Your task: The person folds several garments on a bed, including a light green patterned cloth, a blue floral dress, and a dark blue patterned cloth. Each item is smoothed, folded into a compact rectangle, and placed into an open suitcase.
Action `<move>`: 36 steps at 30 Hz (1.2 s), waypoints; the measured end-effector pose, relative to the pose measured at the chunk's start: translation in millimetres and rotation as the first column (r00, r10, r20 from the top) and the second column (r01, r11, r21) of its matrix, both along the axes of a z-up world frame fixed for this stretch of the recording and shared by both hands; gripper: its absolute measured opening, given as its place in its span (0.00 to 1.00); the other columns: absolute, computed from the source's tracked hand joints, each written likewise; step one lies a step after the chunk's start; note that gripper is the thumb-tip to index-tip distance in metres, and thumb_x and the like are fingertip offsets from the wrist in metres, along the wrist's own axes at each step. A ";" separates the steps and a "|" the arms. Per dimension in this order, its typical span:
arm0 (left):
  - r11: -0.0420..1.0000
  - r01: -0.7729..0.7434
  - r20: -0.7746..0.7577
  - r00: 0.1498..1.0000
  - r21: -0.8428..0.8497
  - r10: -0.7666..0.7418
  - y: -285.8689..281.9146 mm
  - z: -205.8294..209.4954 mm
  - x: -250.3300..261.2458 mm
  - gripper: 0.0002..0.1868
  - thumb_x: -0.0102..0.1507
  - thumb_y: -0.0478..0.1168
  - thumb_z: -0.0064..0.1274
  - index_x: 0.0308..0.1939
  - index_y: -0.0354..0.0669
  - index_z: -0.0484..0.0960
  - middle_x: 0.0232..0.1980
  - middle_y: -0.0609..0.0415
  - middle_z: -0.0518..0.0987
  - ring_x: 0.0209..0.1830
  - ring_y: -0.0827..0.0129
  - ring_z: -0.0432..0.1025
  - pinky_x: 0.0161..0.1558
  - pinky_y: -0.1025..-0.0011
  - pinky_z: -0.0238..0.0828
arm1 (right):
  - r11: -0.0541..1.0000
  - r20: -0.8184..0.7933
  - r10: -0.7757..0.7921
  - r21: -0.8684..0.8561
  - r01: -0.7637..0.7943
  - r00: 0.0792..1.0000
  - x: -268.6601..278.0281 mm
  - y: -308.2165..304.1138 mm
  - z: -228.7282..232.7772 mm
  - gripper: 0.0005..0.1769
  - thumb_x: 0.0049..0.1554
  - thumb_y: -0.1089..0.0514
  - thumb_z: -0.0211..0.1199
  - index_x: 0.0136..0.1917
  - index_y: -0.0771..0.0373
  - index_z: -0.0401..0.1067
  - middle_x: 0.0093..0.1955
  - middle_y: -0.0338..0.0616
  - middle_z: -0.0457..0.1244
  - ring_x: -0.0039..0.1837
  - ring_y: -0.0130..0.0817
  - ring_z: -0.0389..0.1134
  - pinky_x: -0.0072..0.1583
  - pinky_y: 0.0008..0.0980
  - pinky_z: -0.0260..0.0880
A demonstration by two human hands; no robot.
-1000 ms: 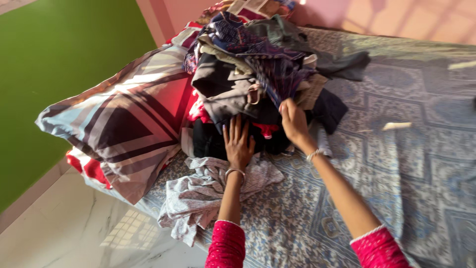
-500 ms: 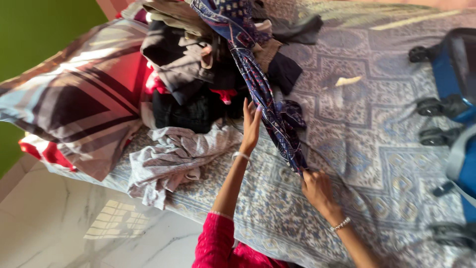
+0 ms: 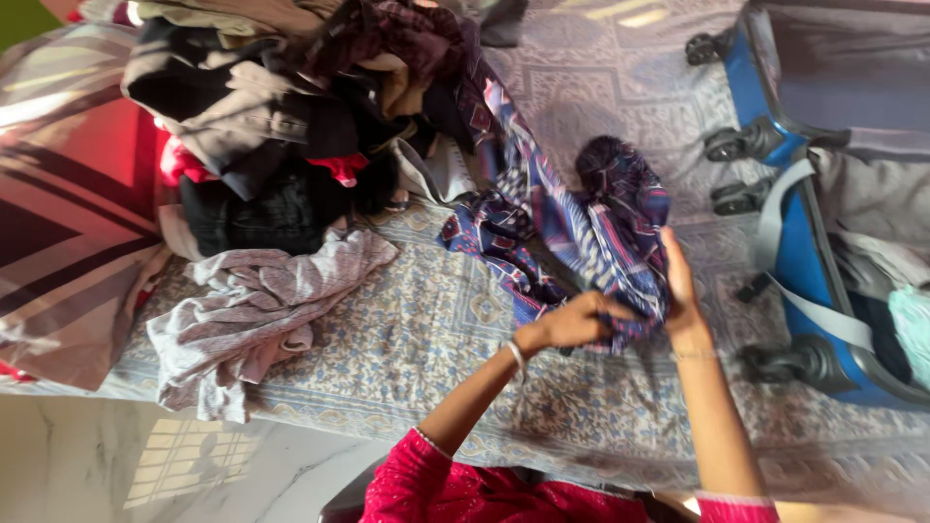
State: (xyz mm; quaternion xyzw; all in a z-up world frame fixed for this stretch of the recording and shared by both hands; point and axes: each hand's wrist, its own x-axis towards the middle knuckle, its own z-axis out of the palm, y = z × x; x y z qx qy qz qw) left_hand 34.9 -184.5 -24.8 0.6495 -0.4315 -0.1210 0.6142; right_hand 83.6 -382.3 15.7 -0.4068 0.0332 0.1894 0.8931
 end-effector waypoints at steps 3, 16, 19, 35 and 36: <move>0.986 0.097 0.067 0.992 0.134 -0.107 -10.4 -8.6 -22.4 0.26 0.60 0.39 0.51 0.63 0.37 0.80 0.63 0.42 0.81 0.60 0.58 0.76 0.65 0.66 0.69 | 0.893 -0.105 -0.138 -0.444 0.078 0.985 37.6 -13.1 -41.3 0.22 0.60 0.44 0.65 0.55 0.66 0.76 0.44 0.47 0.70 0.41 0.38 0.69 0.47 0.36 0.70; 0.874 -0.273 -0.803 0.563 -0.402 -0.194 -25.5 16.3 65.7 0.39 0.64 0.56 0.50 0.75 0.60 0.49 0.70 0.55 0.64 0.62 0.57 0.72 0.61 0.54 0.69 | 0.824 0.288 -0.550 0.033 0.566 0.784 -61.9 -90.6 32.9 0.26 0.50 0.52 0.68 0.60 0.64 0.72 0.54 0.43 0.69 0.56 0.39 0.72 0.60 0.40 0.74; 0.793 -0.360 -0.756 0.628 -0.492 -0.184 -79.6 17.9 102.9 0.31 0.68 0.48 0.57 0.69 0.38 0.64 0.67 0.48 0.72 0.63 0.66 0.71 0.66 0.62 0.67 | 0.870 0.328 -0.401 -0.157 0.468 0.855 -80.9 -88.7 39.4 0.34 0.46 0.57 0.70 0.66 0.60 0.68 0.57 0.39 0.68 0.58 0.36 0.71 0.62 0.41 0.72; 0.669 -0.743 -0.796 0.381 0.039 0.470 116.9 -26.0 42.5 0.05 0.64 0.39 0.52 0.42 0.44 0.77 0.33 0.60 0.79 0.30 0.72 0.75 0.34 0.72 0.72 | 0.739 0.280 -0.305 -0.533 0.412 0.910 -38.3 -134.8 -43.1 0.18 0.57 0.62 0.62 0.61 0.67 0.72 0.51 0.40 0.68 0.50 0.25 0.69 0.53 0.25 0.69; 0.718 -0.693 -0.782 0.415 0.059 0.465 127.0 -23.6 32.4 0.06 0.65 0.42 0.52 0.40 0.43 0.77 0.33 0.59 0.79 0.30 0.68 0.76 0.34 0.69 0.74 | 0.714 0.327 -0.286 -0.554 0.428 0.901 -38.4 -121.6 -38.6 0.18 0.58 0.62 0.62 0.61 0.67 0.73 0.52 0.40 0.68 0.51 0.24 0.69 0.54 0.24 0.69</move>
